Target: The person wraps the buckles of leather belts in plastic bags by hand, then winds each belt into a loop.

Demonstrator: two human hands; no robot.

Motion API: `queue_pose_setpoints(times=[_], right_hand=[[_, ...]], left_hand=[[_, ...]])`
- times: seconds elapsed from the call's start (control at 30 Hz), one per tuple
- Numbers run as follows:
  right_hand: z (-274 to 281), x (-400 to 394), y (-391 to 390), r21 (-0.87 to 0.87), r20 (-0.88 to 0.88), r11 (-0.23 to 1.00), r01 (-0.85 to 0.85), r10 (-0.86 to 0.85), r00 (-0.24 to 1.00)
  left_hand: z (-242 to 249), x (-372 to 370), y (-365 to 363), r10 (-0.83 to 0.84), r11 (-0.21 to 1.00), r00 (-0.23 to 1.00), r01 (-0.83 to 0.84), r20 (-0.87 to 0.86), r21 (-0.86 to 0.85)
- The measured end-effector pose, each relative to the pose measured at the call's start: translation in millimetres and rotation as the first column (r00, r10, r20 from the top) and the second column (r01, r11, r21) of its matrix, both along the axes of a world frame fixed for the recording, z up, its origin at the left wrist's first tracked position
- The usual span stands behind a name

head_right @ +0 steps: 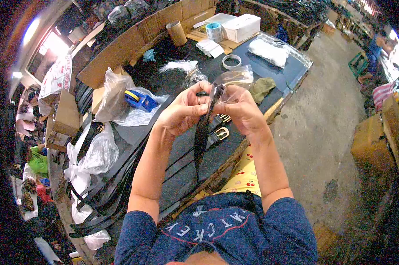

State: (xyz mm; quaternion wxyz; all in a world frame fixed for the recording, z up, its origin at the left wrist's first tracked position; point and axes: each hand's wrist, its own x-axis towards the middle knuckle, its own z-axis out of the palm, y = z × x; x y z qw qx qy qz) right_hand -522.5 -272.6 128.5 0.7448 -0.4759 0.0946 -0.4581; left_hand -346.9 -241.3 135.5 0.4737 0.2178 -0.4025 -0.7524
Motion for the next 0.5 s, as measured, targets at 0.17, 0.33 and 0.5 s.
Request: queue_pose_setpoints(times=[0.17, 0.33, 0.5], right_hand=[[-14.1, 5.2, -16.2, -0.047, 0.033, 0.998, -0.029, 0.031, 0.999], [-8.5, 29.7, -21.2, -0.122, 0.048, 0.97, 0.21, -0.205, 0.978], [8.9, 57.5, -19.4, -0.077, 0.04, 0.928, 0.366, -0.364, 0.931]], left_hand=[[-3.8, 6.9, -7.0, -0.054, 0.998, 0.998, 0.053, 0.02, 0.04], [11.5, 11.7, 1.2, 0.325, 0.944, 0.931, -0.331, 0.168, 0.006], [16.9, 8.9, 7.2, 0.684, 0.71, 0.684, -0.542, 0.254, -0.449]])
